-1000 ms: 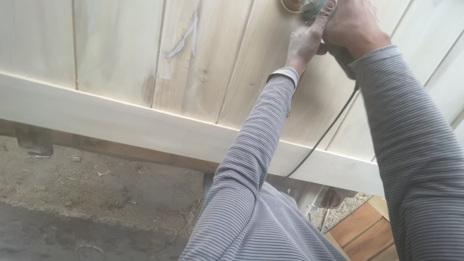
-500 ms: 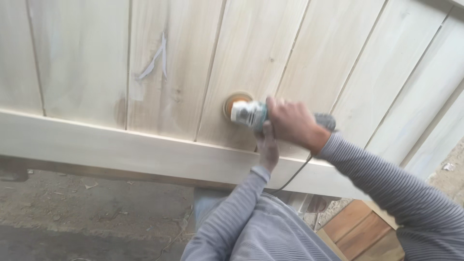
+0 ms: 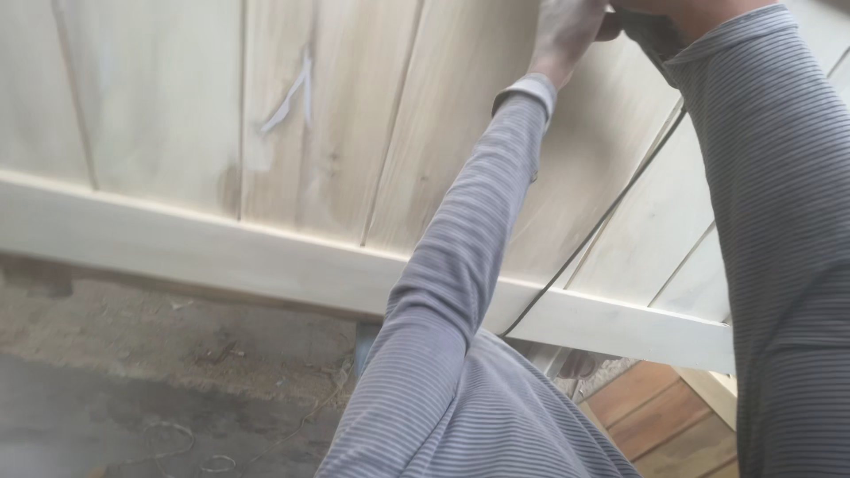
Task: The person uses an orbital sander to smooth the surface of a large wooden panel. They move the sander across the wood in overlapping passes, occasionally pausing to wipe the surface with their hand.
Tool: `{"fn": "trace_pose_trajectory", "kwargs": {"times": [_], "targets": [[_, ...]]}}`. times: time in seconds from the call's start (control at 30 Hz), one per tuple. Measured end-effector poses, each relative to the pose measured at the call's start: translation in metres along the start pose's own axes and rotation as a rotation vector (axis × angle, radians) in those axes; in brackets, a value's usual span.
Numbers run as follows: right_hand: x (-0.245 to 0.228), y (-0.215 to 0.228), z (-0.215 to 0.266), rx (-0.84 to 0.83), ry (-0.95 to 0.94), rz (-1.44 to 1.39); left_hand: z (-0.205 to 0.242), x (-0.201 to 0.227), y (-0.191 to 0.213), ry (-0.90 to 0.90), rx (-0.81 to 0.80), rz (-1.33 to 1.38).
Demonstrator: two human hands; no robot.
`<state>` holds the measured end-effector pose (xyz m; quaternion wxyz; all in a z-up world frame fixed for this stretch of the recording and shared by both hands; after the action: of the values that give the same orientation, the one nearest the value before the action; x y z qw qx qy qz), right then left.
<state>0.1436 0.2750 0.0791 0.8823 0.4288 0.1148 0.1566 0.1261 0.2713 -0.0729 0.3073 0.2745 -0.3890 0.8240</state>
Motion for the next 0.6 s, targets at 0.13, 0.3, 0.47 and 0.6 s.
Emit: {"fn": "trace_pose_trajectory", "kwargs": {"times": [0.13, 0.3, 0.47, 0.6], "targets": [[-0.001, 0.02, -0.004, 0.133, 0.058, -0.042, 0.014, 0.003, 0.021, 0.167, 0.021, -0.133], [-0.01, -0.084, 0.079, -0.058, -0.134, -0.006, 0.172, -0.027, 0.086, 0.082, 0.013, 0.091], [-0.054, -0.158, 0.2, -0.004, -0.069, -0.317, 0.324, -0.037, 0.141, 0.327, -0.01, 0.033], [-0.064, -0.148, 0.312, 0.449, 0.047, -0.819, 0.411, -0.011, 0.153, 0.245, -0.278, -0.208]]}}
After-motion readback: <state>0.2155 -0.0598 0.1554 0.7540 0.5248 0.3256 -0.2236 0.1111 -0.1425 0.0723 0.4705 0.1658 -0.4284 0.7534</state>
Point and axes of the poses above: each hand's wrist, its own z-axis away from the middle knuckle, its own y-axis out of the back of the hand, x = y × z, the point moved 8 cm from there along -z, towards the middle knuckle, and after that the axes turned 8 degrees about z, right-handed, at the moved point
